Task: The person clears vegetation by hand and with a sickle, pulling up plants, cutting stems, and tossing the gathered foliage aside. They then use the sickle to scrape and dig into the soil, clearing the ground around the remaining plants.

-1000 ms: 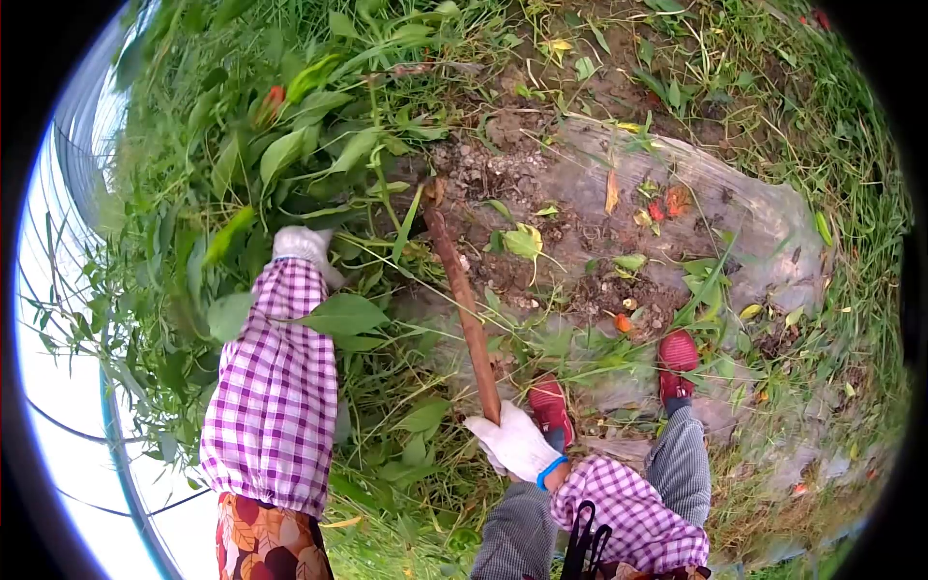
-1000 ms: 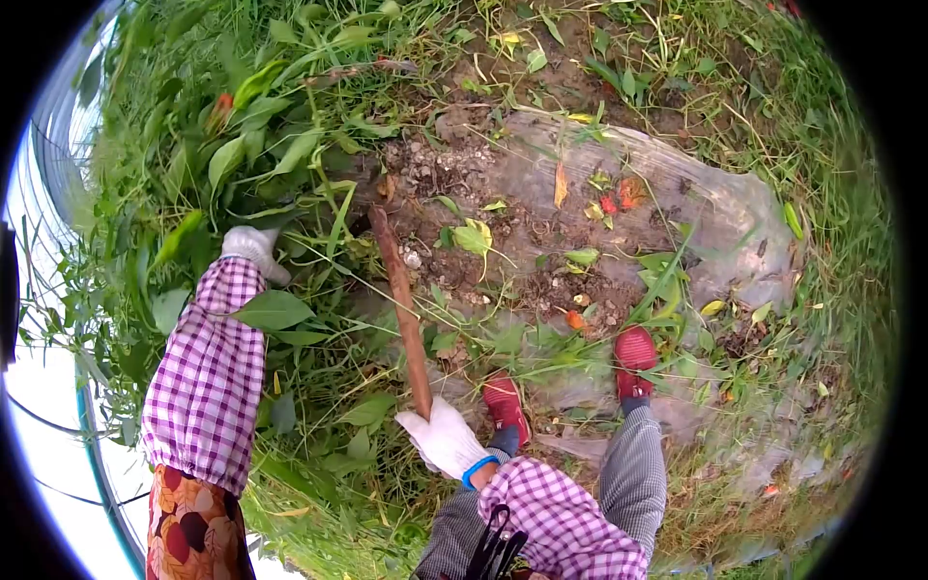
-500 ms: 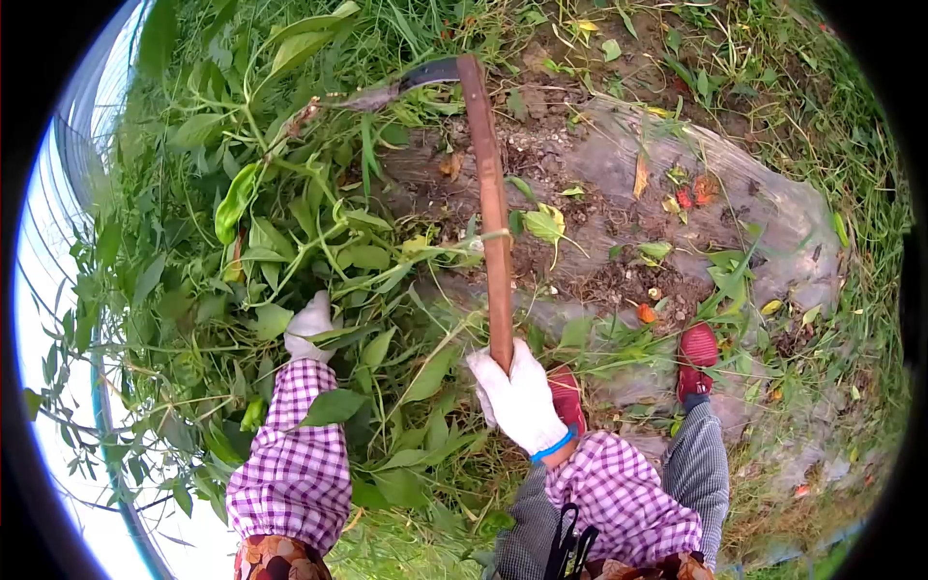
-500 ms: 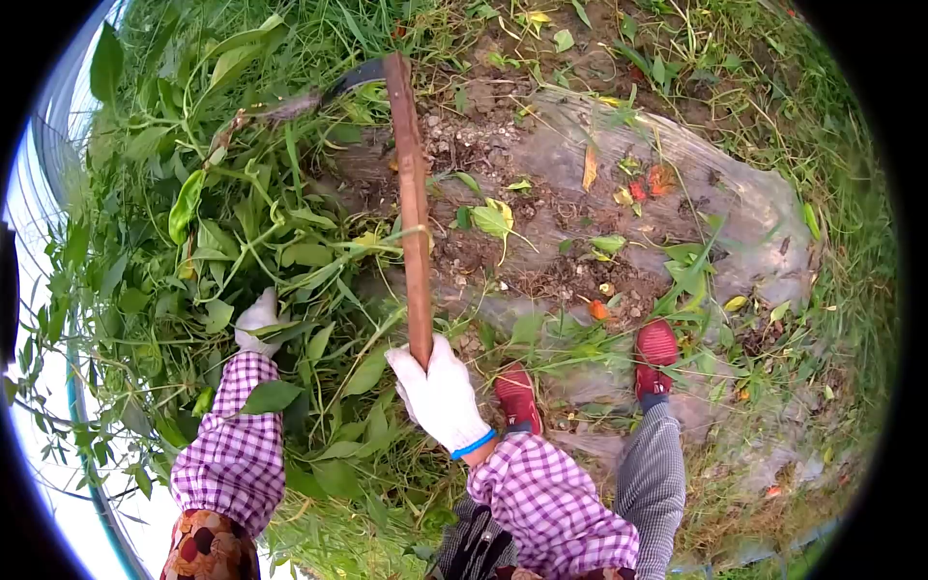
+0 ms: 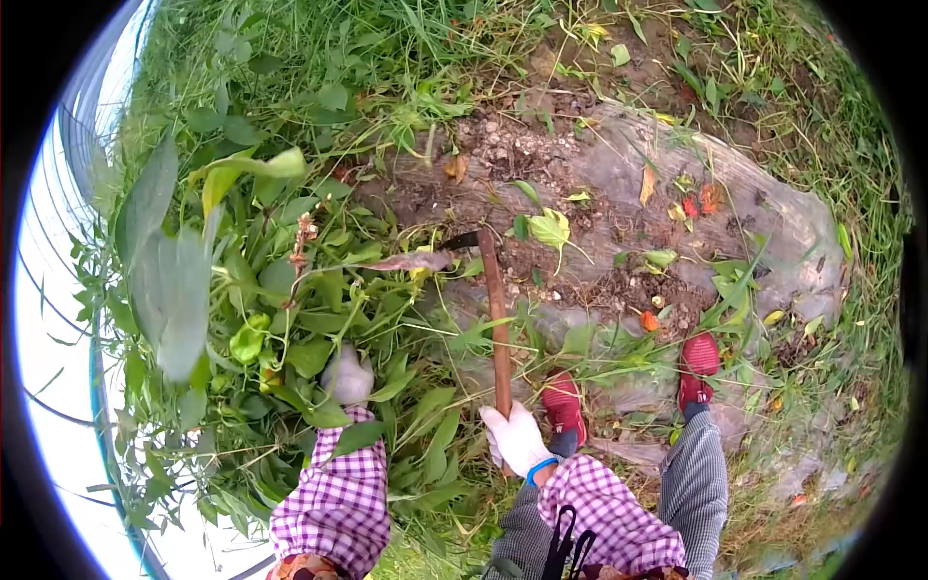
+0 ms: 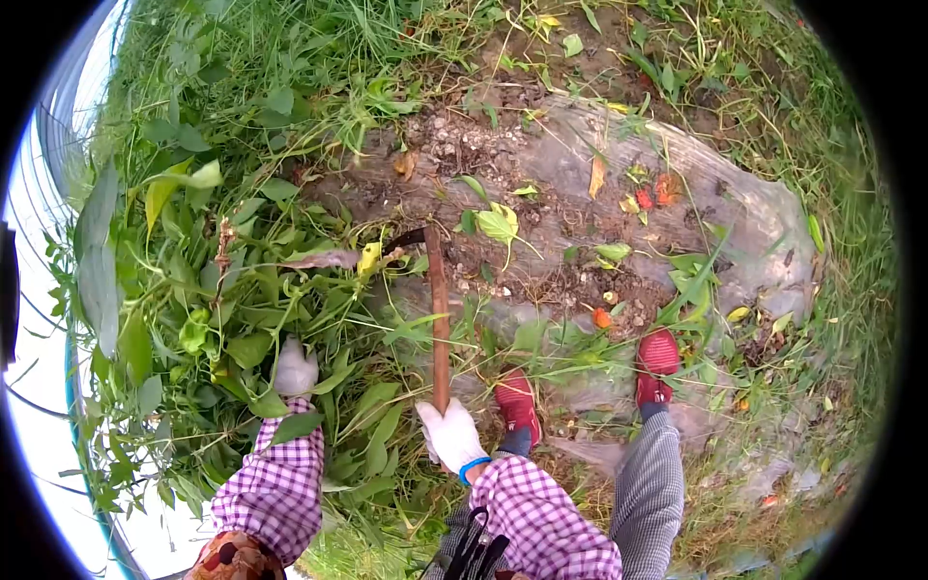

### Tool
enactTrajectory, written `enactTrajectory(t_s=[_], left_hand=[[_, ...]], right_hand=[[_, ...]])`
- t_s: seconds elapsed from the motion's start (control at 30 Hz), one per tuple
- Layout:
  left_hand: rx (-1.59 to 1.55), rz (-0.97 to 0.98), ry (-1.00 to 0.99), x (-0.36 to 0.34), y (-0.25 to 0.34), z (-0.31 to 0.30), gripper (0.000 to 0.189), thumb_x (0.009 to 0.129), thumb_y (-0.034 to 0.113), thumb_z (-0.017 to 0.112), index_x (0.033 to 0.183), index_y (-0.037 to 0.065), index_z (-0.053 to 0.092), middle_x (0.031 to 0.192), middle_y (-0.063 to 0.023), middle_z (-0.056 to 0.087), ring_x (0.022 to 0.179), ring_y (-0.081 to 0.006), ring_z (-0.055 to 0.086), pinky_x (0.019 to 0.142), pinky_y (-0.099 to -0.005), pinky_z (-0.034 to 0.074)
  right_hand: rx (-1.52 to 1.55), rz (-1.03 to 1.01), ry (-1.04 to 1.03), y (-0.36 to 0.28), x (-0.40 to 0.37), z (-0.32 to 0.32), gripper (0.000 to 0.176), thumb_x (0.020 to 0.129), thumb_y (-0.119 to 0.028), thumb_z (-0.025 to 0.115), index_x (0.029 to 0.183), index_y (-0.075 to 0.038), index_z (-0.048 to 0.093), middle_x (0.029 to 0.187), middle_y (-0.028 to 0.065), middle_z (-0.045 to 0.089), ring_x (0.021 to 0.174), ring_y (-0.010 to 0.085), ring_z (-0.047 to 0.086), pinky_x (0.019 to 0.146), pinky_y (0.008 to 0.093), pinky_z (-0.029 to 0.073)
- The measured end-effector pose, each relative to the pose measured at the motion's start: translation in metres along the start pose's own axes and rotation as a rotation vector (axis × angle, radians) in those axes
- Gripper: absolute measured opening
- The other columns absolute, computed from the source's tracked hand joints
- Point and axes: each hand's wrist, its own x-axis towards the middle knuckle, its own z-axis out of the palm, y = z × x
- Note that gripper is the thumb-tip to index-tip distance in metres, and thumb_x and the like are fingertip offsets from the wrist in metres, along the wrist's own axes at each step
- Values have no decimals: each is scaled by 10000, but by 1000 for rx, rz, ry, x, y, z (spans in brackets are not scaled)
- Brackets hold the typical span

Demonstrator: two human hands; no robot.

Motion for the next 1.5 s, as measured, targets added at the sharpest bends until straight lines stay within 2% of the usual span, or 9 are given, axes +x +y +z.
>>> enactTrajectory(t_s=[0.3,0.47,0.6,0.67,0.7,0.8,0.9,1.17,1.5], left_hand=[[-12,-88,-47,-6,1,7,501,771,284,675,1217,96,547,1076,-189,640,922,-386,639,793,-469,519],[-44,-92,-77,-4,20,-15,534,777,260,667,1263,92,522,1099,-217,627,924,-404,631,806,-467,515],[204,-42,8,-11,-13,41,427,788,281,663,1186,143,596,1014,-174,661,870,-372,640,783,-497,499],[312,69,47,-15,-27,35,506,878,383,568,1350,207,519,1328,-94,544,1095,-300,588,955,-436,441],[172,-129,-200,-16,-58,93,508,866,336,590,1346,185,518,1309,-103,557,1093,-304,587,951,-415,447],[-286,89,-387,-15,-11,10,442,805,221,633,1225,96,581,1125,-188,637,1025,-364,591,882,-362,479],[-190,37,-692,-8,33,-101,425,821,285,654,1218,145,596,1167,-134,643,1072,-324,602,941,-369,465],[-215,231,-557,-19,17,-258,730,721,363,760,1323,48,491,1229,-171,602,1115,-282,589,943,-349,464],[-563,445,-2,-88,5,-387,534,664,239,795,1131,68,599,946,-169,675,873,-349,649,748,-390,524]], right_hand=[[-422,-48,142,36,35,-22,367,887,-310,627,966,31,516,648,77,592,463,165,557,430,328,444],[-479,42,-101,-40,42,-18,294,928,-259,571,808,-2,496,557,28,482,392,157,443,370,323,376],[-51,66,-153,-63,-25,-15,275,929,-254,577,750,-70,477,561,-4,452,395,132,405,379,296,353],[50,202,-46,-45,-108,-34,249,921,-234,592,766,-77,477,580,-15,445,423,119,411,402,282,356],[-66,186,46,-18,-129,-62,224,919,-230,595,808,-79,472,586,-17,444,432,113,416,410,281,357],[-92,210,192,-29,-168,-88,213,924,-238,592,906,-76,456,598,-18,450,440,104,422,422,278,360],[-216,-32,320,-35,-155,-90,243,911,-232,615,911,-45,460,608,7,492,436,104,445,397,284,360],[-642,-239,465,-55,-276,-85,340,874,-301,638,982,-2,516,662,53,572,536,127,556,486,292,451],[-1155,-467,600,-82,-435,-91,493,839,-394,651,1025,46,531,812,240,646,758,372,662,681,416,508]])
